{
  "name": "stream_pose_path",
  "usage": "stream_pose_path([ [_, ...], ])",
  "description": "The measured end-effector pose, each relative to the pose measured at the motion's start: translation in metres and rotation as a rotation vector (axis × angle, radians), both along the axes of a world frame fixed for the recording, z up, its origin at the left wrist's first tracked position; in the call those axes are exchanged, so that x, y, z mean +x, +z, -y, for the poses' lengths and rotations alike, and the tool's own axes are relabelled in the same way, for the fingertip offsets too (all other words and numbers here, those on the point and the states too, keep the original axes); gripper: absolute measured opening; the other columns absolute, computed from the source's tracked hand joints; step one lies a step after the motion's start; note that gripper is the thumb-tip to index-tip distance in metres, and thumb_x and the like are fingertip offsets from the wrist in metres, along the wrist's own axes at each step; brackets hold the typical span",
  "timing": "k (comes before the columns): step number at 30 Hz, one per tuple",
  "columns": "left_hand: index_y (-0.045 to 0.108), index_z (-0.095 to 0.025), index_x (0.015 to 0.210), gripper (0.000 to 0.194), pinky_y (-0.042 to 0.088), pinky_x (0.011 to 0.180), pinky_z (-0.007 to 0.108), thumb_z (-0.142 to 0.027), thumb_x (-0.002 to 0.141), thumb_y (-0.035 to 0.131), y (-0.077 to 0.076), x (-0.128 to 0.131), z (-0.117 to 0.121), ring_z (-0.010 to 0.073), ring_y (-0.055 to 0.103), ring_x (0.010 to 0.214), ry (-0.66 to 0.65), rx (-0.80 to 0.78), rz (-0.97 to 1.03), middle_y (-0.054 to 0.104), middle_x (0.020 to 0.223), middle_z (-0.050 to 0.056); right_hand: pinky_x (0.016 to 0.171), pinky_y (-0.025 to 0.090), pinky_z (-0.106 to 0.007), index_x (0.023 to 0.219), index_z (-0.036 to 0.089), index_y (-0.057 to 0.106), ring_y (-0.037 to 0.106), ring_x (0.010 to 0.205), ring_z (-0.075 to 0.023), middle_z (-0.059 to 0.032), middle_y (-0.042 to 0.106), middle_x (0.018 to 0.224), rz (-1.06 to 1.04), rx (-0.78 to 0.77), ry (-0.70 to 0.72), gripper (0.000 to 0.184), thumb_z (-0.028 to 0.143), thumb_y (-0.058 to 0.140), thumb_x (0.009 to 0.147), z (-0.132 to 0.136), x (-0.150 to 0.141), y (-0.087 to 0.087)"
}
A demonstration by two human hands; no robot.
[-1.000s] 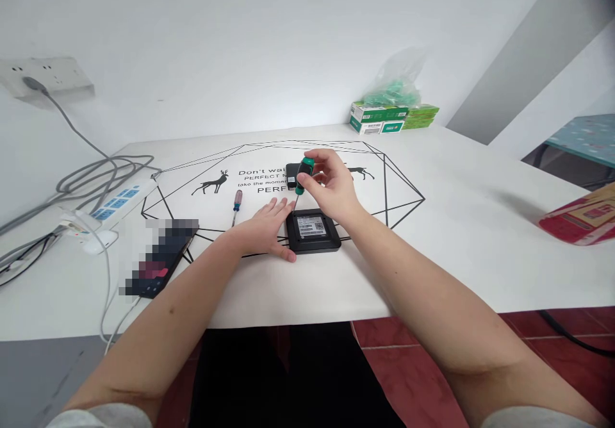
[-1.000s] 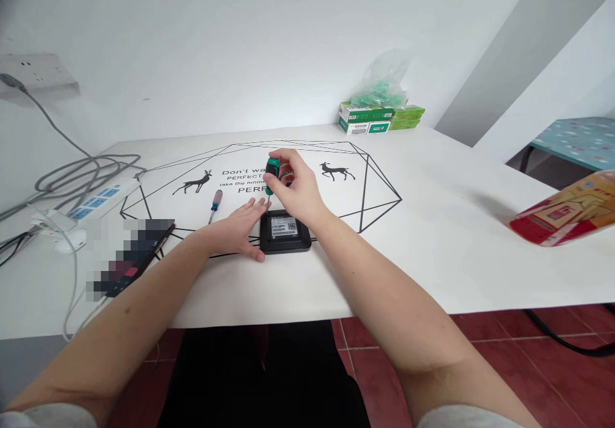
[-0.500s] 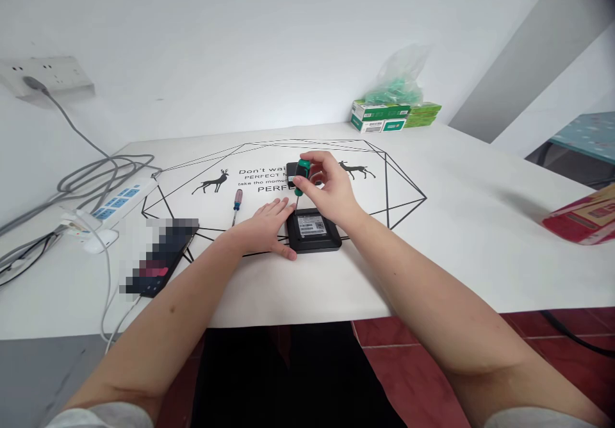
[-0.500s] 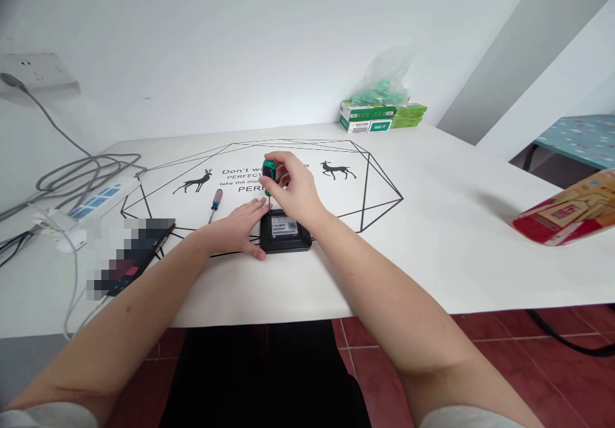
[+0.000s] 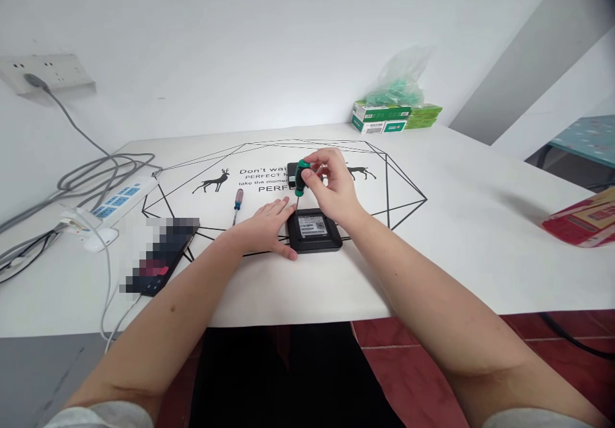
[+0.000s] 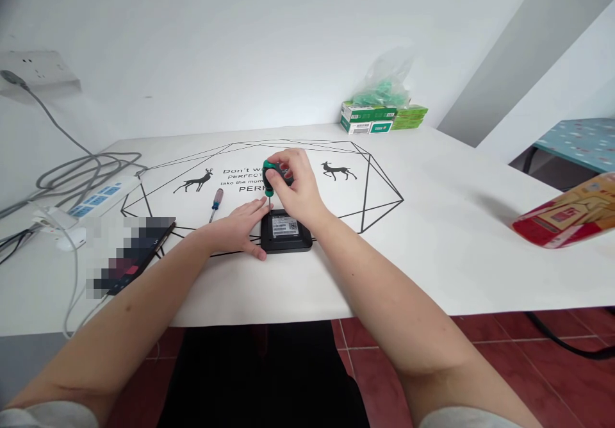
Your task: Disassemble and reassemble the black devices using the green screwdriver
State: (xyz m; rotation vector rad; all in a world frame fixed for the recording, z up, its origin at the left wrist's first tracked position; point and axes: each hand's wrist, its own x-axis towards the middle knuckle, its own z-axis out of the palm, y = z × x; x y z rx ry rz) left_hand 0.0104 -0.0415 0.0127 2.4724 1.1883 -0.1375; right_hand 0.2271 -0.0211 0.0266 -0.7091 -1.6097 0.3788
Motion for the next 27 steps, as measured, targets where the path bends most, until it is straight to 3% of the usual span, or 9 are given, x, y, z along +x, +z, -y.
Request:
stream_pose_path([
  [3,0.006,-0.022,0.179,0.143,0.012,0.136,0.058,-0.094,0.073,0.072,0.000,0.000,0.000,0.0456,0.000,0.171,-0.001,-0.007,0.005,-0.007,0.185,0.018,0.088,0.064,-0.041,0.111,0.031,0.058,0.070,0.108,-0.0209,-0.0052,0.068,0.129,-0.087,-0.087,0.132,0.032,0.057,0.072,0.097,-0.001,-0.003,-0.003],
  [7,0.006,-0.021,0.178,0.143,0.012,0.136,0.057,-0.092,0.074,0.073,0.003,0.001,0.002,0.0453,0.000,0.171,0.007,-0.008,-0.007,-0.006,0.185,0.018,0.082,0.066,-0.040,0.112,0.032,0.056,0.076,0.098,-0.0197,-0.0041,0.074,0.125,-0.145,-0.184,0.244,0.038,0.058,0.076,0.095,-0.001,-0.006,-0.006],
  [11,0.009,-0.017,0.178,0.144,0.011,0.137,0.054,-0.091,0.073,0.074,0.004,0.002,0.003,0.0440,0.001,0.171,0.016,-0.015,-0.017,-0.004,0.185,0.018,0.087,0.065,-0.042,0.118,0.032,0.065,0.074,0.100,-0.0199,-0.0036,0.076,0.121,-0.106,-0.136,0.203,0.030,0.057,0.069,0.100,0.000,-0.002,-0.004],
  [16,0.007,-0.022,0.178,0.143,0.011,0.136,0.057,-0.095,0.073,0.070,0.002,0.000,0.002,0.0444,0.002,0.171,-0.007,-0.003,0.005,-0.002,0.185,0.018,0.093,0.061,-0.046,0.122,0.033,0.075,0.070,0.105,-0.0227,-0.0042,0.077,0.125,0.002,-0.072,0.113,0.026,0.048,0.065,0.103,0.002,0.002,0.001],
  [21,0.005,-0.021,0.179,0.143,0.010,0.137,0.055,-0.095,0.075,0.069,0.002,-0.001,0.001,0.0434,0.002,0.171,-0.017,-0.002,-0.001,0.000,0.186,0.017,0.088,0.061,-0.045,0.123,0.038,0.080,0.066,0.097,-0.0216,-0.0032,0.070,0.107,-0.009,-0.021,0.122,0.029,0.033,0.064,0.100,0.000,0.004,0.001],
  [27,0.004,-0.021,0.179,0.144,0.010,0.137,0.056,-0.096,0.074,0.069,0.001,-0.001,0.000,0.0436,0.003,0.171,-0.029,-0.005,0.009,0.005,0.185,0.018,0.087,0.060,-0.047,0.124,0.037,0.080,0.064,0.093,-0.0217,-0.0034,0.067,0.100,-0.031,-0.068,0.101,0.028,0.038,0.061,0.103,-0.005,0.006,0.000],
])
